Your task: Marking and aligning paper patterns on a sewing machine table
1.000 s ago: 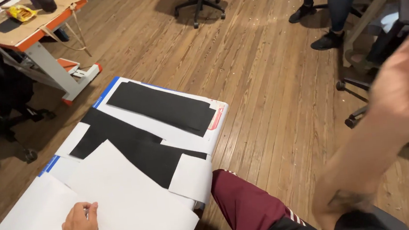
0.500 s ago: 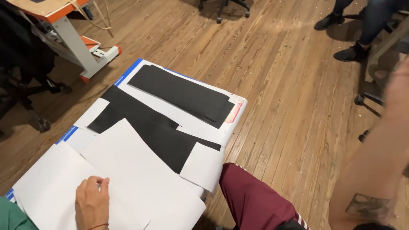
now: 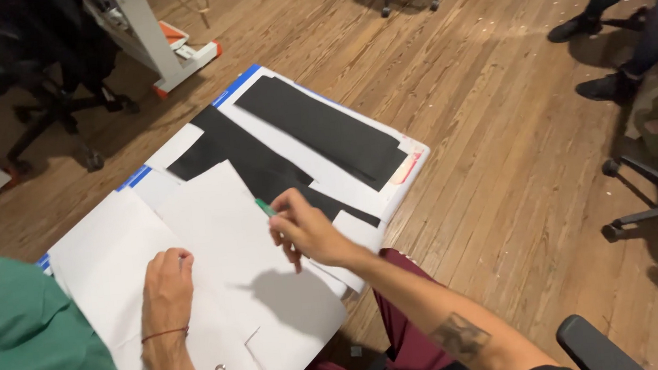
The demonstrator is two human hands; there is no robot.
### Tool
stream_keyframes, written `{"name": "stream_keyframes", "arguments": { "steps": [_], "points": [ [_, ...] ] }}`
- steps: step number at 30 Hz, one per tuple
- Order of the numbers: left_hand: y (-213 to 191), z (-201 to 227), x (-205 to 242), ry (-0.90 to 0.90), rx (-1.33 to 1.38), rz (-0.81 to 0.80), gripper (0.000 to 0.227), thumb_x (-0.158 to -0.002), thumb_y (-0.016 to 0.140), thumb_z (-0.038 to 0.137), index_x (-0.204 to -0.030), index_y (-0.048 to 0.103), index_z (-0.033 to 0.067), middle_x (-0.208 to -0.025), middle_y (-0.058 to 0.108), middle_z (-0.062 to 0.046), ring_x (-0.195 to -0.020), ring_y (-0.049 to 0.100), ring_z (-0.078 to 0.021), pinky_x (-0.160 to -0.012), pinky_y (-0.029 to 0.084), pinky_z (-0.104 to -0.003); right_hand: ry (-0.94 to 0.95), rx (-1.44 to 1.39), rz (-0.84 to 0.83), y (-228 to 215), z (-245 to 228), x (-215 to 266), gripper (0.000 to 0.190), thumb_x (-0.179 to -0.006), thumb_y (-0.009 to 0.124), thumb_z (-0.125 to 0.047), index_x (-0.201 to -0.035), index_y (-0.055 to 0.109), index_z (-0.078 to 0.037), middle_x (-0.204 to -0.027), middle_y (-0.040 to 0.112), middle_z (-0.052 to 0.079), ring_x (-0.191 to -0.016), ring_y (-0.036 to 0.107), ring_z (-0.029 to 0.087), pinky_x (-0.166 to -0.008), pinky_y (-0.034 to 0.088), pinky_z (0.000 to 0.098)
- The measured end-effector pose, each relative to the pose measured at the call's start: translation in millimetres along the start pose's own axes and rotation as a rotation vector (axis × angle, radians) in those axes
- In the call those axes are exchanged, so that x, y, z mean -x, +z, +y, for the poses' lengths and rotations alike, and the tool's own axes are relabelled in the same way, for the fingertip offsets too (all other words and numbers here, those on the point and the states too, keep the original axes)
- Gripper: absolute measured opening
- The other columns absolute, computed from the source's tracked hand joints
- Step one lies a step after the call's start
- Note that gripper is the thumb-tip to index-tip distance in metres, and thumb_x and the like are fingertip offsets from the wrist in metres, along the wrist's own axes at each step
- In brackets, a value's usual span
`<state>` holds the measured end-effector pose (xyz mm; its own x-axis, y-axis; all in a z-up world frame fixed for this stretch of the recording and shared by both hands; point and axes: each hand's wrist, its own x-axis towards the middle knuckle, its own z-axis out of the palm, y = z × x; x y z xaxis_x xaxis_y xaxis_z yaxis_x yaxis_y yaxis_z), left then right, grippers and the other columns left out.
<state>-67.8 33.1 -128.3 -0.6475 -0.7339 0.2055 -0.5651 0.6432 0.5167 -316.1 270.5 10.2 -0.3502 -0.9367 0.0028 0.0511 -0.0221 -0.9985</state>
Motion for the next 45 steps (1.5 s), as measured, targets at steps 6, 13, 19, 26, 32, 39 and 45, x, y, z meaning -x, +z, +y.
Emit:
{"name": "stream_keyframes", "arguments": {
  "steps": [6, 13, 19, 26, 32, 39, 45],
  "points": [
    [-6, 7, 4, 0.079, -0.063, 0.057, 0.022, -0.125, 0.062, 0.029, -0.122, 0.071, 0.0096, -0.101, 0.063, -0.013, -0.108, 0.073, -0.0378, -0.103, 0.062, -0.047, -0.027, -0.065, 0.104, 61, 102, -66, 0.024, -0.119, 0.073, -0.017, -0.130, 0.067, 0.004, -0.092, 0.073, 0.016, -0.041, 0.063, 0.020, -0.028, 0.055, 0.0353],
    [-4, -1, 0, 0.281, -0.048, 0.148, 0.025, -0.129, 0.053, 0.019, -0.114, 0.067, 0.0042, -0.100, 0.060, -0.018, -0.103, 0.067, -0.0442, -0.101, 0.058, -0.053, -0.167, 0.245, 0.144, 74, 168, -86, 0.025, -0.110, 0.080, -0.014, -0.133, 0.081, -0.004, -0.112, 0.082, 0.026, -0.092, 0.081, 0.040, -0.085, 0.068, 0.0509],
    [-7, 4, 3, 0.218, 0.107, 0.219, 0.025, -0.128, 0.052, 0.028, -0.117, 0.064, 0.0097, -0.100, 0.060, -0.012, -0.103, 0.068, -0.0376, -0.100, 0.058, -0.048, -0.206, 0.345, 0.106, 76, 153, -76, 0.015, -0.113, 0.082, -0.014, -0.125, 0.087, -0.009, -0.104, 0.083, 0.016, -0.082, 0.078, 0.028, -0.077, 0.065, 0.0396],
    [-12, 8, 1, 0.129, 0.077, 0.125, 0.018, -0.124, 0.057, 0.032, -0.126, 0.062, 0.0150, -0.104, 0.063, -0.010, -0.109, 0.073, -0.0363, -0.097, 0.062, -0.049, -0.311, 0.515, 0.169, 77, 128, -62, 0.016, -0.110, 0.090, -0.012, -0.126, 0.092, -0.013, -0.094, 0.076, 0.009, -0.068, 0.068, 0.017, -0.065, 0.059, 0.0319],
    [-14, 10, 3, 0.081, 0.063, 0.079, 0.019, -0.125, 0.055, 0.035, -0.127, 0.061, 0.0173, -0.105, 0.063, -0.008, -0.112, 0.074, -0.0343, -0.098, 0.062, -0.050, -0.388, 0.594, 0.160, 81, 129, -66, 0.016, -0.114, 0.089, -0.012, -0.129, 0.091, -0.010, -0.093, 0.071, 0.009, -0.064, 0.067, 0.017, -0.061, 0.059, 0.0305],
    [-26, 17, 5, 0.068, 0.103, 0.053, 0.018, -0.125, 0.055, 0.030, -0.128, 0.062, 0.0137, -0.104, 0.065, -0.013, -0.113, 0.075, -0.0390, -0.101, 0.063, -0.053, -0.348, 0.375, 0.128, 88, 105, -56, 0.016, -0.118, 0.080, -0.007, -0.131, 0.084, 0.001, -0.093, 0.064, 0.012, -0.039, 0.061, 0.014, -0.036, 0.050, 0.0253],
    [-30, 22, 6, 0.077, 0.110, 0.045, 0.020, -0.126, 0.053, 0.032, -0.128, 0.062, 0.0141, -0.105, 0.065, -0.013, -0.114, 0.075, -0.0382, -0.102, 0.063, -0.053, -0.274, 0.419, 0.099, 90, 113, -65, 0.014, -0.115, 0.082, -0.006, -0.125, 0.086, 0.003, -0.089, 0.068, 0.013, -0.039, 0.063, 0.014, -0.028, 0.047, 0.0260]
  ]
}}
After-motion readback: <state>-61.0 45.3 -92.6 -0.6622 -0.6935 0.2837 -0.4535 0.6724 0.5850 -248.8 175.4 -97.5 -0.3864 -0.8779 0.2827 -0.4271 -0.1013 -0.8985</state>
